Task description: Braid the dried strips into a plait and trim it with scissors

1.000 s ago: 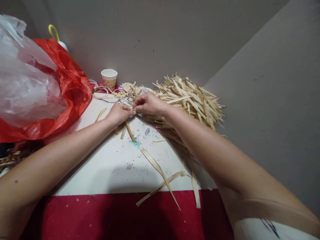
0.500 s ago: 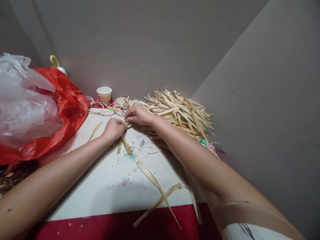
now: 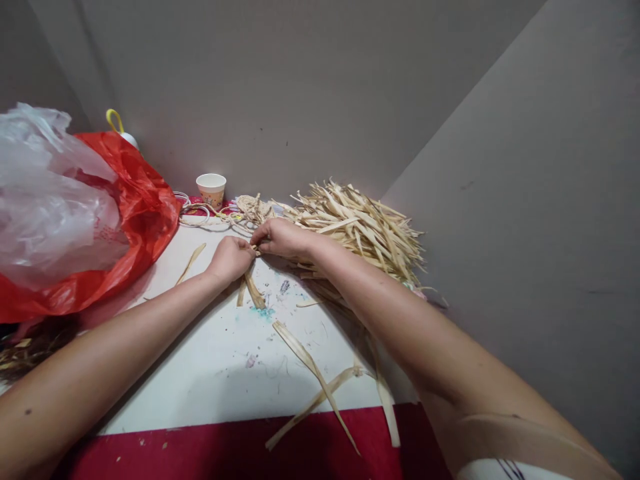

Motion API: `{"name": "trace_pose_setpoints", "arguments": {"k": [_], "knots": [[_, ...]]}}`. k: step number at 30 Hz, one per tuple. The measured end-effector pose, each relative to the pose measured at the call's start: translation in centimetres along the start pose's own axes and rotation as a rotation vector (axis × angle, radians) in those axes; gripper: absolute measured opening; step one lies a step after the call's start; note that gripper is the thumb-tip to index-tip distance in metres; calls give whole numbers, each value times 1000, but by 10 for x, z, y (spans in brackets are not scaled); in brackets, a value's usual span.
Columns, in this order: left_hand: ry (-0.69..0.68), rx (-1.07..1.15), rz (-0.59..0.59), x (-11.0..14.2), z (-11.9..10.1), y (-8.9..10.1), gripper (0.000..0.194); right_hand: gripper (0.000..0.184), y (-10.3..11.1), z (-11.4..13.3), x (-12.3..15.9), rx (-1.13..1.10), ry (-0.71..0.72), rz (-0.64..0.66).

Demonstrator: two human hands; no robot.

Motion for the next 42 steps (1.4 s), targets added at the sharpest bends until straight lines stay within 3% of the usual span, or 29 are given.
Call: {"name": "trace_pose_setpoints", "arguments": {"k": [7, 12, 17, 20, 24, 26, 30, 37, 42], "knots": [[-48, -50, -46, -5, 6, 0, 10, 31, -5, 2, -2, -60, 40, -9], [-47, -88, -59, -5, 5, 3, 11, 26, -9, -2, 2, -289, 110, 15], [-84, -112, -57, -6, 2, 3, 17, 28, -15, -14, 1, -498, 79, 29], [-69, -78, -60, -5, 3, 3, 14, 25, -9, -19, 3, -480, 42, -88], [-38, -34, -47, -5, 3, 1, 9, 13, 3, -17, 18, -275, 54, -353], [-26, -16, -30, -6, 4, 0, 6, 5, 3, -14, 26, -191, 74, -415], [18, 43, -20, -7, 8, -2, 4, 10, -7, -18, 32, -110, -33, -414], [46, 112, 11, -8, 9, -5, 5, 17, -19, -25, 36, -169, -235, -423], [47, 130, 57, -8, 8, -7, 6, 6, -20, -31, 35, -418, -300, -426]]}}
Point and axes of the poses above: each hand's wrist, its own x-axis away from the middle knuckle, its own y-axis out of the back of the hand, z = x × y, the point moved 8 cm from there along -x, towards the middle knuckle, and after that the axes turned 14 degrees about -y, right-handed, at the moved point
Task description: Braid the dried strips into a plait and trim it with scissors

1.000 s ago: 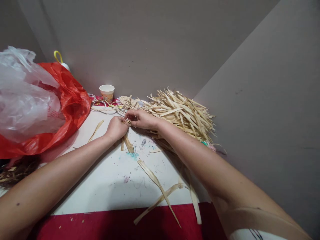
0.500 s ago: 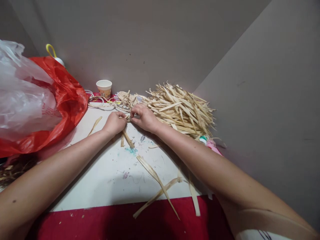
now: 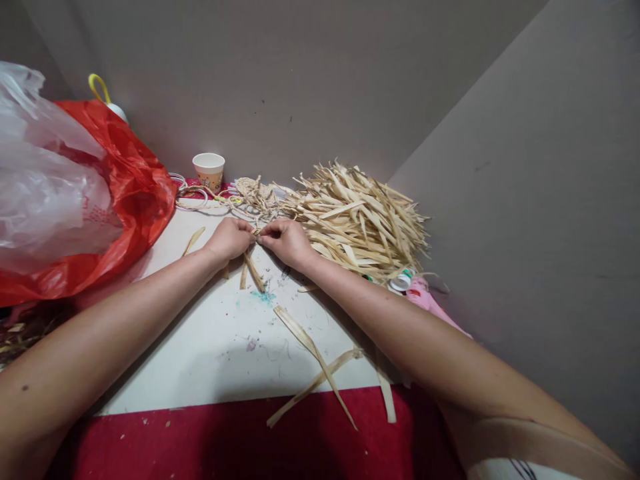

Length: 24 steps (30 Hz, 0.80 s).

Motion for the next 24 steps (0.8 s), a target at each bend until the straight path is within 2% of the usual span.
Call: {"name": "trace_pose_setpoints", "arguments": {"k": [5, 13, 19, 24], "knots": [[-47, -90, 31, 0, -2, -4, 9, 4, -1, -7, -3, -306, -182, 132], [-143, -470, 40, 5, -12, -4, 17, 7, -2, -12, -1, -297, -302, 177], [-167, -519, 51, 9, -13, -5, 20, 11, 1, -10, 4, -246, -185, 122], [-140, -503, 53, 10, -14, -5, 22, 14, 0, -18, 5, -250, -183, 127]]}}
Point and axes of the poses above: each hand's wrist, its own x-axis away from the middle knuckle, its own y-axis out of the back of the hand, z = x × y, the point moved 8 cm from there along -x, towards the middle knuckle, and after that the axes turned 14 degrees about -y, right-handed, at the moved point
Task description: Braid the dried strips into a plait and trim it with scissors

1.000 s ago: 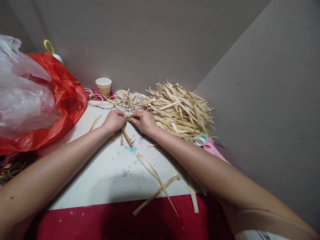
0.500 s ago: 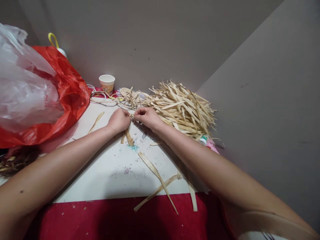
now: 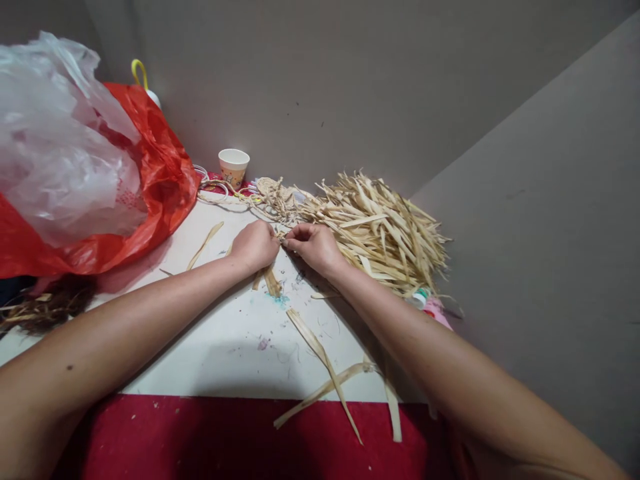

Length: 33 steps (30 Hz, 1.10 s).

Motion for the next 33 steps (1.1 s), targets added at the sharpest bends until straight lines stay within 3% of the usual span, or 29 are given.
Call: {"name": "trace_pose_setpoints", "arguments": {"k": [9, 15, 19, 25, 30, 33], "knots": [[-17, -9, -6, 1, -1, 0, 21, 14, 3, -1, 1, 64, 7, -72], [15, 59, 11, 2, 2, 2, 16, 22, 3, -4, 6, -91, -133, 43], [71, 182, 5, 1, 11, 8, 10, 18, 17, -6, 7, 15, -168, -25], [114, 336, 24, 0, 20, 10, 13, 30, 10, 1, 1, 86, -106, 13], [97, 324, 31, 2, 16, 12, 13, 6, -5, 4, -7, 64, -145, 56], [126, 254, 29, 3, 14, 15, 14, 14, -1, 19, -9, 136, -43, 22]]}}
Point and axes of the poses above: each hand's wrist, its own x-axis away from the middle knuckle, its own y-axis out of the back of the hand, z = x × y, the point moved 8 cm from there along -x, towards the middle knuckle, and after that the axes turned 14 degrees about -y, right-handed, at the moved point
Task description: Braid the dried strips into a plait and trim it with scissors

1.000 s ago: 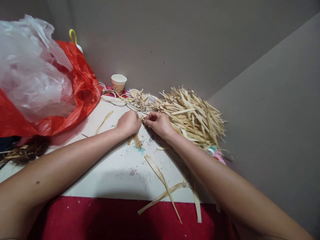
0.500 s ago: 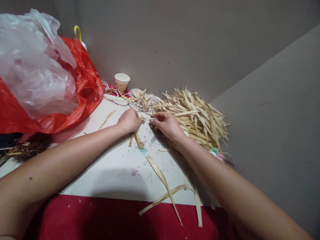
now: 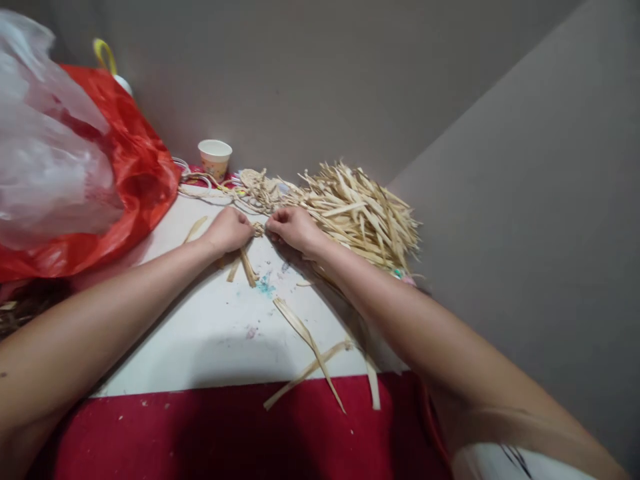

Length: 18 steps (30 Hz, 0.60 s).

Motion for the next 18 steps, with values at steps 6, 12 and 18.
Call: {"name": "trace_pose_setpoints", "arguments": {"k": [6, 12, 18], "knots": [[76, -96, 42, -3, -3, 7, 20, 17, 84, 23, 5, -163, 51, -197], [84, -237, -69, -13, -6, 39, 30, 19, 150, 30, 42, -161, 28, -156], [129, -437, -130, -23, 10, 54, 32, 12, 151, 18, 72, -40, 12, -29]]}}
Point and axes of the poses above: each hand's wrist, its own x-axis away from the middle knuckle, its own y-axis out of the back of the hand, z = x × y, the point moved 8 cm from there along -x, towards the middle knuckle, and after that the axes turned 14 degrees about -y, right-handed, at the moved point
